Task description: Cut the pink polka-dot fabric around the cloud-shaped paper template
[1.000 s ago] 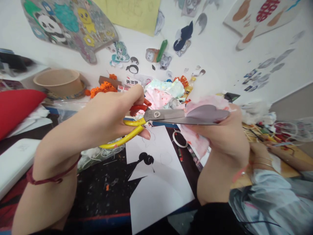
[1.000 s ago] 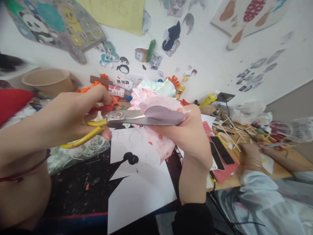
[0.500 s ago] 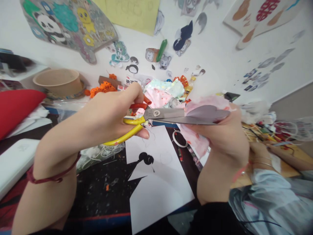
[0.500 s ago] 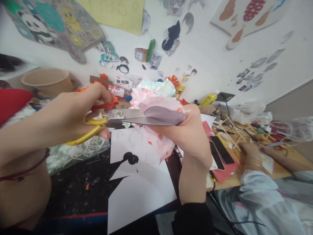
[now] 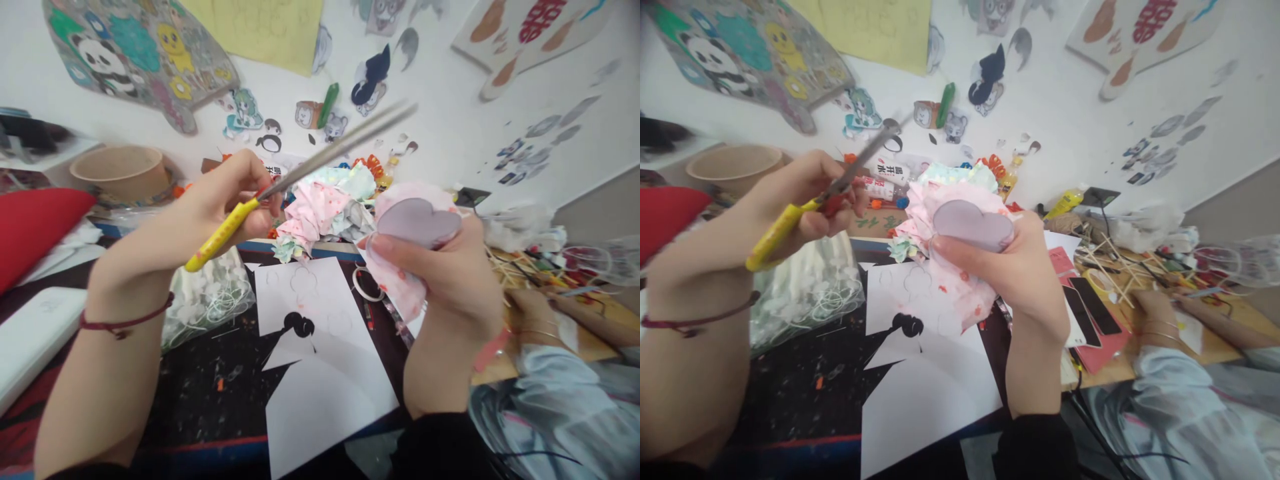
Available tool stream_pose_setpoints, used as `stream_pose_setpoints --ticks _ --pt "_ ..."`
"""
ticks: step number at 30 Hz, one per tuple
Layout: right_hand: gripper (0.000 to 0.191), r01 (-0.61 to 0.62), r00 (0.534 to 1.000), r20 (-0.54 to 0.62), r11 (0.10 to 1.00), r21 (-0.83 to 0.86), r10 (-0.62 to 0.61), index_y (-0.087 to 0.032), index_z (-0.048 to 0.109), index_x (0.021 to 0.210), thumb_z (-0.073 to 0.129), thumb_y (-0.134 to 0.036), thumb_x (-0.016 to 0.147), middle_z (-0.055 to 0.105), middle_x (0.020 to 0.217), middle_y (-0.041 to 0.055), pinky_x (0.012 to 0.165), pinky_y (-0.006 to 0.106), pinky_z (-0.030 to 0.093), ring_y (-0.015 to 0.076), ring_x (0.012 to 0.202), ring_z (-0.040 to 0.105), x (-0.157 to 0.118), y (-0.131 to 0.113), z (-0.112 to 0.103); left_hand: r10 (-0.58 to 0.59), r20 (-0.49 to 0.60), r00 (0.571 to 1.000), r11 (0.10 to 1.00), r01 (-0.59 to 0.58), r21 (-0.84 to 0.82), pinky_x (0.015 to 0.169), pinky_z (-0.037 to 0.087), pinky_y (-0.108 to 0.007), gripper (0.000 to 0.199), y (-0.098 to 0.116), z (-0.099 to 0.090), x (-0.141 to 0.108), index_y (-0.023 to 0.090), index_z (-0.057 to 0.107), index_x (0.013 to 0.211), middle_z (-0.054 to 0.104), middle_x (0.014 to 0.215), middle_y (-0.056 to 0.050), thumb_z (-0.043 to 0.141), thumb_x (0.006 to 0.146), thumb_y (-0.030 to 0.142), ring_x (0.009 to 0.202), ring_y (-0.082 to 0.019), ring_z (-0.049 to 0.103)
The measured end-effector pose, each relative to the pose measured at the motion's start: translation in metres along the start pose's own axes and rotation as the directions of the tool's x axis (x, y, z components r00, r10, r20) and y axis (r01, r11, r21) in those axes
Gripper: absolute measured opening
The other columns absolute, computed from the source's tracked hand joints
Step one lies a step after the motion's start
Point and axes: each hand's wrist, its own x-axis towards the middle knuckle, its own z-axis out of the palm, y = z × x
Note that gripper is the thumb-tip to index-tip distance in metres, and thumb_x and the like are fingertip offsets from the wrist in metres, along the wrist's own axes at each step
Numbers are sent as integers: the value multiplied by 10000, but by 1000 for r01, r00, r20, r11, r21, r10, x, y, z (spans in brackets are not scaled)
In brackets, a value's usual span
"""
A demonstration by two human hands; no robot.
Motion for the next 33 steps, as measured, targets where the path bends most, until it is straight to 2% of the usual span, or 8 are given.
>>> stream_pose_setpoints --ticks 1,2,5,8,12,18,22,33 --pt "146 -17 1000 1 1000 -7 17 -249 794 759 918 -307 708 739 743 10 555 326 541 190 646 672 0 1 -1 -34 158 987 999 37 -13 547 476 -252 535 -1 4 2 153 626 957 685 886 -24 855 716 573 664 -103 579" --pt "151 -30 1000 7 1000 -6 30 -249 794 767 917 -314 709 733 730 9 544 327 530 192 635 665 0 2 -1 -27 210 977 998 37 -44 554 469 -255 516 -1 10 3 160 612 1015 691 937 -38 789 794 591 686 -106 582" --pt "161 -49 998 47 999 12 48 -236 778 750 900 -339 733 700 676 -2 502 299 482 169 592 633 1 3 1 31 124 992 986 -10 -168 567 455 -279 385 6 32 3 185 592 1039 708 969 -60 765 864 481 669 -109 581" --pt "181 -62 993 103 997 43 57 -219 752 729 892 -332 742 673 663 -16 496 269 468 139 583 608 4 1 6 -5 50 999 955 20 -295 636 502 -300 335 18 57 -4 223 532 968 713 893 -34 795 839 384 819 -172 673" --pt "204 -47 982 185 998 38 40 -223 748 762 893 -364 733 642 628 -31 466 272 463 133 547 584 8 1 12 -149 29 988 933 150 -327 522 432 -267 342 29 75 -13 226 509 937 674 887 15 817 787 226 600 -90 564" --pt "226 -45 981 193 998 35 38 -222 740 791 897 -368 721 608 639 -34 491 271 475 130 571 562 10 9 19 -152 -93 984 963 127 -237 502 446 -256 440 26 75 -13 221 520 921 611 766 35 893 691 182 605 -110 609" --pt "268 3 989 149 1000 -25 1 -209 689 669 880 -384 739 555 583 -36 444 255 416 112 528 515 11 10 22 -118 -135 984 972 87 -219 512 479 -263 505 21 73 -12 228 481 914 626 724 42 916 661 186 599 -128 631" --pt "237 -50 988 144 998 -23 52 -231 736 706 897 -404 707 622 576 -22 420 278 460 144 520 581 11 7 21 -75 -243 967 986 36 -161 566 499 -273 456 23 66 -6 217 491 930 595 707 45 888 711 271 635 -139 651"
